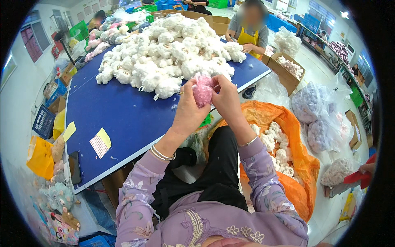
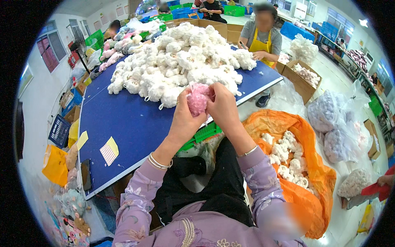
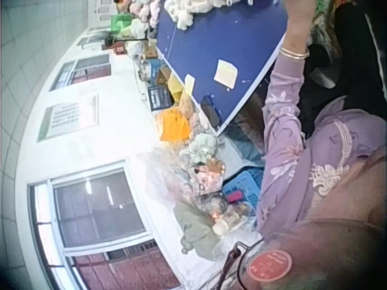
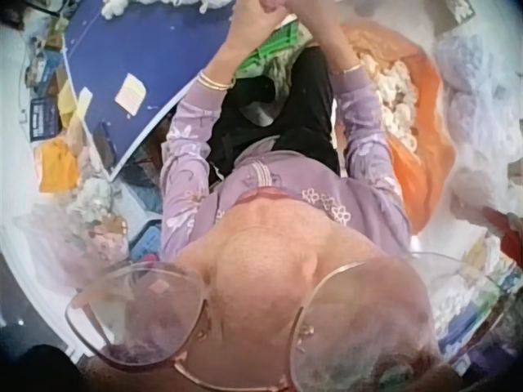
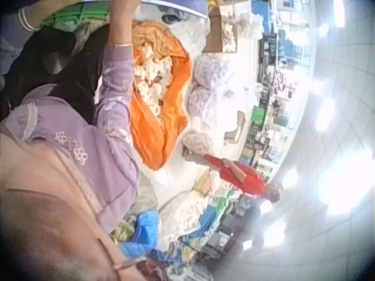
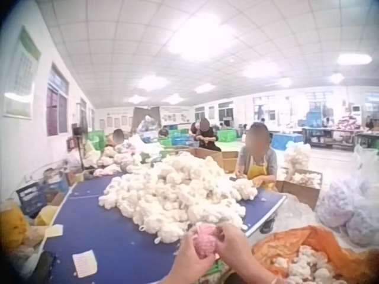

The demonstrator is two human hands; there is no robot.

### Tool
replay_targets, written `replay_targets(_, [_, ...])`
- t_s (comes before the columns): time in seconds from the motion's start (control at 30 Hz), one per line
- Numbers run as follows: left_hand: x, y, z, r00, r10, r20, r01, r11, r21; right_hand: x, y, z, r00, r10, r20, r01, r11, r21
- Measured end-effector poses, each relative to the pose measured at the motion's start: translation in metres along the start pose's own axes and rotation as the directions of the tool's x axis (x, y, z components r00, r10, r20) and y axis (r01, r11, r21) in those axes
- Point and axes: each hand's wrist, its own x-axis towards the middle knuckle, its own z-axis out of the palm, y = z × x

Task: The person stuffs a pink plush toy with white cotton batting using both hands. They repeatedly pull cotton from a pile on the table, insert it into the toy, and adjust the filling to shape the toy. The person works at a blue table in a workshop with other workers visible in the background.

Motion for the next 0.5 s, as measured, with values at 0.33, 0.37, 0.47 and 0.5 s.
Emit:
replay_targets(0.33, [-0.008, -0.001, -0.008, 0.996, 0.031, -0.082, -0.026, 0.997, 0.067, 0.006, -0.014, 0.017, 1.000, 0.012, 0.018, -0.011, 0.997, -0.077])
replay_targets(0.37, [-0.008, -0.001, -0.008, 0.994, 0.056, -0.098, -0.047, 0.995, 0.090, 0.007, -0.011, 0.019, 1.000, 0.009, 0.023, -0.007, 0.995, -0.104])
replay_targets(0.47, [-0.005, 0.001, -0.011, 0.994, 0.030, -0.100, -0.026, 0.999, 0.046, 0.012, -0.003, 0.021, 0.997, -0.016, 0.072, 0.030, 0.977, -0.210])
replay_targets(0.5, [-0.007, -0.002, -0.012, 0.995, 0.030, -0.091, -0.025, 0.998, 0.054, 0.010, -0.003, 0.022, 0.992, -0.028, 0.120, 0.058, 0.965, -0.257])
